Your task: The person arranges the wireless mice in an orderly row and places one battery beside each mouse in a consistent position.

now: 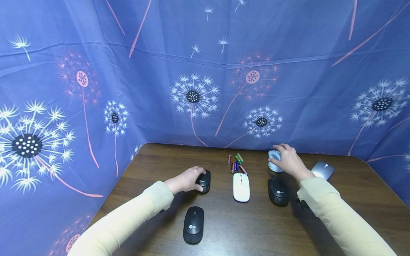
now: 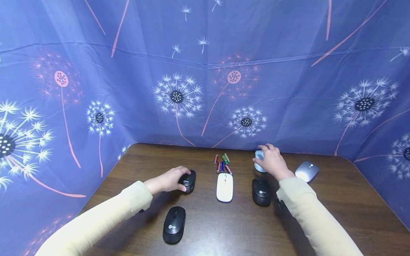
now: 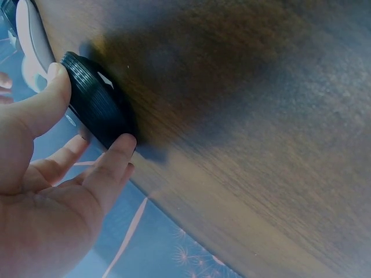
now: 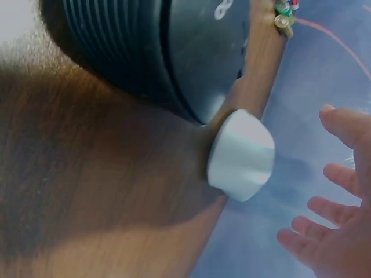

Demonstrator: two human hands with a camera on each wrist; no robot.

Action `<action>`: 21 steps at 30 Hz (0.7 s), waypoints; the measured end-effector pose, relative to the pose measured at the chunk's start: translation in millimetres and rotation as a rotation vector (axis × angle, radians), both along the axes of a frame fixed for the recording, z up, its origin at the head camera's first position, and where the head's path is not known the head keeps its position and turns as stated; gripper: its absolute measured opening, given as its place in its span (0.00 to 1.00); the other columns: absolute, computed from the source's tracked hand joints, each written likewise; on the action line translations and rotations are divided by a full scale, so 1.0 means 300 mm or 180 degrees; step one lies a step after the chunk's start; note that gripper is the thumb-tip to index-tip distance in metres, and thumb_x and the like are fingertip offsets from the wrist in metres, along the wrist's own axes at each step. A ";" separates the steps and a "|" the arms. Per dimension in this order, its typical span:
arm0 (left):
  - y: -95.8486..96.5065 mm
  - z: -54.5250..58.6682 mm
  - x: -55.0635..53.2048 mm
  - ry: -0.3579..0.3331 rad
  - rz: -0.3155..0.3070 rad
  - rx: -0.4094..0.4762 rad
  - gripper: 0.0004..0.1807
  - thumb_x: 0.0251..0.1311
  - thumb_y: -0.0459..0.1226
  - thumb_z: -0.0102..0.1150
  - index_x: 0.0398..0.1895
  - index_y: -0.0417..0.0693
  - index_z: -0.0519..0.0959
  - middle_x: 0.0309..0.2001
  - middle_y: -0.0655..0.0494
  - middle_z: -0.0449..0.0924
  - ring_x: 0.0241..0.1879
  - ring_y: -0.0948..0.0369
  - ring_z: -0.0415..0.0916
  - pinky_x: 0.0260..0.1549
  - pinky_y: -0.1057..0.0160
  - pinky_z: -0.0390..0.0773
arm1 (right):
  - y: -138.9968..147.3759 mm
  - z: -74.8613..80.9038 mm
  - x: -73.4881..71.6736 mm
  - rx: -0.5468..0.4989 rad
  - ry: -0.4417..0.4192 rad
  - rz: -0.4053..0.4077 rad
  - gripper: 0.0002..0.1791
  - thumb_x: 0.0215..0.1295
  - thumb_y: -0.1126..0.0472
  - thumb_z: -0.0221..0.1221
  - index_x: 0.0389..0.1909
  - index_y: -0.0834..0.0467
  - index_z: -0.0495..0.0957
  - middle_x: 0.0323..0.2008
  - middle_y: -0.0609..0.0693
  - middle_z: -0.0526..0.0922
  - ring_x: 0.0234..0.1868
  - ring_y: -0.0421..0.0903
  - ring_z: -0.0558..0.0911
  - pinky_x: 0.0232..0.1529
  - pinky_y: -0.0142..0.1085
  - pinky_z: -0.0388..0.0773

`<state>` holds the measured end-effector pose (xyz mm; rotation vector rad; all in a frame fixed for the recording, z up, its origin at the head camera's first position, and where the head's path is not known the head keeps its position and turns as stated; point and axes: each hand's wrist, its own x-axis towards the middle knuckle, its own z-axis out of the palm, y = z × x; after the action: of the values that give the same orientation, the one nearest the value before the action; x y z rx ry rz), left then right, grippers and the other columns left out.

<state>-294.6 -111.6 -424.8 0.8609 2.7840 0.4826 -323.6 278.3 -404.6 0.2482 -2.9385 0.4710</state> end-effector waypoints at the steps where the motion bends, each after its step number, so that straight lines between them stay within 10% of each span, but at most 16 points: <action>1: 0.000 0.000 0.000 -0.0009 0.0003 0.0011 0.32 0.49 0.40 0.71 0.58 0.42 0.71 0.58 0.44 0.71 0.59 0.51 0.69 0.57 0.54 0.69 | 0.005 -0.004 -0.005 -0.0007 -0.0014 -0.0010 0.36 0.61 0.52 0.60 0.62 0.70 0.64 0.61 0.77 0.59 0.58 0.77 0.59 0.55 0.66 0.61; 21: 0.001 0.004 0.002 0.0039 -0.0028 0.0092 0.31 0.48 0.38 0.71 0.56 0.40 0.72 0.57 0.43 0.72 0.58 0.50 0.69 0.58 0.54 0.69 | 0.054 -0.088 -0.061 0.0031 -0.0093 -0.0376 0.37 0.60 0.50 0.60 0.59 0.74 0.64 0.55 0.79 0.64 0.54 0.76 0.67 0.52 0.62 0.67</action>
<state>-293.9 -111.4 -423.4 0.8846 2.7896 0.5192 -341.8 294.6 -430.8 0.0688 -2.9631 0.4474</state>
